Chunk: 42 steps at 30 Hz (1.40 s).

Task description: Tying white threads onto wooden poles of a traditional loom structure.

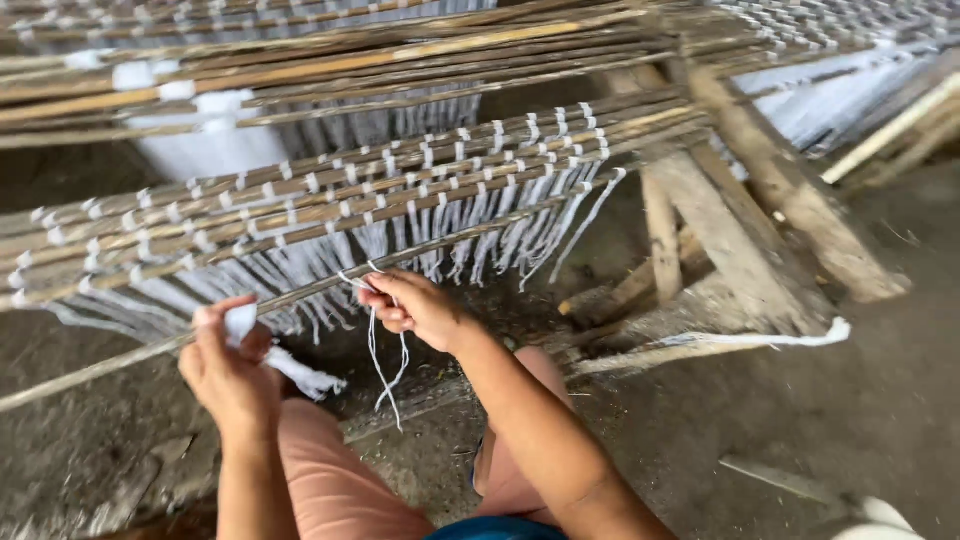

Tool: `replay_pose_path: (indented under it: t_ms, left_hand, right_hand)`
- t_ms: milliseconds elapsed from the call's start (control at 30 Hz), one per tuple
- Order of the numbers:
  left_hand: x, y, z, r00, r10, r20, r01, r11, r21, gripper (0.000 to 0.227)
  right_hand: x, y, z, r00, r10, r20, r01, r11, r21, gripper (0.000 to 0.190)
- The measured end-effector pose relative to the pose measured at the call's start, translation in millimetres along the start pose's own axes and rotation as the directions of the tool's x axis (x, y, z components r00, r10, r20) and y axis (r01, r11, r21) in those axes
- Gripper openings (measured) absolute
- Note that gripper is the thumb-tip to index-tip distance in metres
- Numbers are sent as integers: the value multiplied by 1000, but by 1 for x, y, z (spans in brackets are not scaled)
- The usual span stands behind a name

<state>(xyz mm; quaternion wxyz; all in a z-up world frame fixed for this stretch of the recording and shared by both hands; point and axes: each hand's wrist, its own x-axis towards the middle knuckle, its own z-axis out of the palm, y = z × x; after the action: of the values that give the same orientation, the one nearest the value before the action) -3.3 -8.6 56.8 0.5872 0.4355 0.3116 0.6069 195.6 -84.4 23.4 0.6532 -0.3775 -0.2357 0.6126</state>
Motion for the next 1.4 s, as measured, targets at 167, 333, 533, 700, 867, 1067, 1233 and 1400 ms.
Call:
replay_pose_path:
  t_ms: [167, 333, 533, 700, 867, 1067, 1233, 1400]
  left_hand:
    - [18, 11, -4, 986, -108, 124, 88, 984, 157, 38]
    - [33, 15, 3, 976, -206, 71, 198, 975, 103, 44]
    - [37, 12, 1, 972, -181, 147, 167, 980, 106, 45]
    - [37, 10, -1, 968, -196, 156, 179, 977, 114, 46]
    - [38, 9, -3, 964, -214, 158, 199, 974, 107, 43]
    - [28, -3, 6, 991, -115, 66, 109, 990, 88, 35]
    - [5, -27, -18, 995, 98, 15, -98, 954, 284, 23]
    - [-2, -47, -20, 991, 58, 124, -59, 998, 4, 21]
  right_hand:
    - [-33, -69, -54, 994, -105, -11, 103, 987, -123, 21]
    - [-55, -112, -102, 976, -135, -173, 121, 989, -91, 32]
    - [-61, -136, -134, 940, -145, -308, 112, 986, -123, 35]
    - [-52, -130, -143, 941, -150, -303, 135, 988, -71, 42]
    - [-38, -123, -143, 921, -156, -357, 167, 986, 0, 36]
    - [-23, -46, -152, 780, -400, -482, 249, 904, -348, 56]
    - [-28, 138, -254, 656, -366, -661, -65, 844, -532, 51]
    - [-73, 218, -211, 764, 309, -566, -615, 613, -496, 78]
